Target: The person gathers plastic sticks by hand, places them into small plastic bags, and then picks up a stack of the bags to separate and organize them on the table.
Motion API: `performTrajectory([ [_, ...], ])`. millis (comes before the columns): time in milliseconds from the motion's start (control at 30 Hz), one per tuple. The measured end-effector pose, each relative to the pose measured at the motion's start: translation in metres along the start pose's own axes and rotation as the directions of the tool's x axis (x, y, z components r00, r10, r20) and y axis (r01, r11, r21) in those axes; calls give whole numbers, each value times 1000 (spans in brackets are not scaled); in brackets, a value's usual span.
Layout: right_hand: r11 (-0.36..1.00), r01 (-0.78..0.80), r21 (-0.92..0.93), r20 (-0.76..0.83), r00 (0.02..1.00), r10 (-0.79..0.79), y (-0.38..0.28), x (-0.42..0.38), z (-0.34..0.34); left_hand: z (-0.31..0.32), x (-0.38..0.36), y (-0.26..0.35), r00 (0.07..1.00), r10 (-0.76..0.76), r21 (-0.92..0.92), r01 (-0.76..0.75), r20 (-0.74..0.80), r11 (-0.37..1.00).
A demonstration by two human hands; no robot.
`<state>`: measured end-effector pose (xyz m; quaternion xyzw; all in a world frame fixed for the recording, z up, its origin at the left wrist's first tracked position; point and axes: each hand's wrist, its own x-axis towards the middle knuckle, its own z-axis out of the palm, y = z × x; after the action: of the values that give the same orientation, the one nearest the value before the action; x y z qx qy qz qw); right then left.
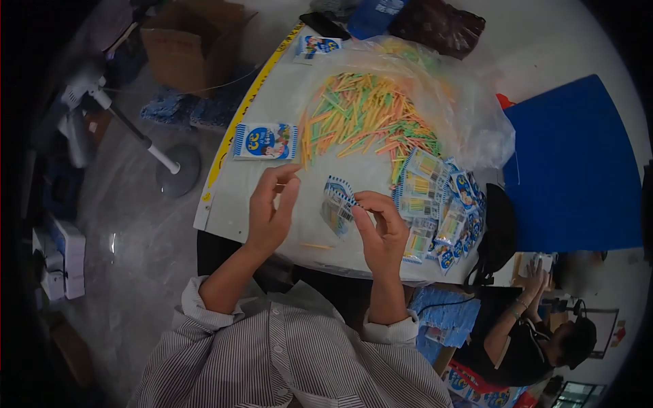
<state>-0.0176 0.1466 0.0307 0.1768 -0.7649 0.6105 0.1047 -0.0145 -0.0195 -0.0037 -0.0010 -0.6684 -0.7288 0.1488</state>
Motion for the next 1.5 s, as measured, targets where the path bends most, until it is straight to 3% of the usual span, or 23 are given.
performTrajectory([
  [33,980,-94,173,-53,993,105,-4,-4,-3,1,2,0,995,93,7,-94,41,996],
  [67,984,-92,155,-93,990,107,-4,-7,-4,3,0,-2,992,95,-12,-95,81,995],
  [167,783,-308,540,157,951,265,13,-15,0,11,-8,-5,967,144,-29,-141,209,990],
  [233,736,-282,615,121,956,265,16,-17,3,15,-16,-5,938,-52,-162,114,343,980],
  [267,679,-266,684,110,958,264,16,-18,4,12,-19,-10,933,-50,-162,114,355,980],
  [300,682,-258,684,101,960,262,16,-19,3,8,-20,-13,862,-243,-13,277,445,961],
  [333,731,-239,639,82,966,244,15,-19,3,6,-19,-16,755,-428,150,412,496,899],
  [367,775,-220,593,65,972,225,15,-19,2,5,-17,-17,756,-424,151,405,499,902],
  [400,775,-216,594,63,973,223,13,-18,-1,6,-15,-10,748,-422,260,333,512,906],
  [467,983,-174,58,132,977,166,7,-18,-13,6,-13,-4,741,-426,365,259,519,894],
  [533,986,-165,14,164,973,160,16,-21,-24,7,-12,-2,671,-400,532,10,624,847],
  [567,988,-149,-35,191,970,153,21,-21,-32,10,-13,-2,674,-402,534,12,621,845],
  [633,959,-268,94,-27,962,271,26,-12,-57,13,-17,-5,909,-177,229,93,378,969],
  [700,957,-285,52,-362,888,284,36,8,-97,3,-11,-10,935,-211,250,140,285,958],
  [767,960,-210,-184,-547,833,77,61,25,-147,-7,-8,-13,950,-261,276,208,172,938],
  [867,976,-170,-139,-579,813,60,87,44,-202,-20,-7,-19,963,-250,304,208,106,930],
  [933,817,-237,-526,-598,786,-157,93,51,-210,-23,-13,-25,963,-246,300,203,113,932],
  [967,821,-239,-519,-584,800,-137,94,50,-204,-23,-17,-25,960,-265,307,226,90,924],
  [1033,63,-162,-985,-165,754,-635,61,49,-168,-19,-22,-25,969,-63,398,-38,238,917],
  [1100,665,-43,-745,-265,935,-237,38,30,-106,-16,-23,-23,964,-53,435,-69,261,898],
  [1167,854,11,-519,146,986,76,25,0,-50,-14,-22,-24,954,-41,469,-108,296,877],
  [1267,870,214,-445,527,848,62,22,-23,-2,-15,-20,-26,927,146,516,-318,345,795],
  [1500,821,297,-488,595,801,64,39,-9,12,-26,-24,-32,868,220,559,-461,445,689],
])
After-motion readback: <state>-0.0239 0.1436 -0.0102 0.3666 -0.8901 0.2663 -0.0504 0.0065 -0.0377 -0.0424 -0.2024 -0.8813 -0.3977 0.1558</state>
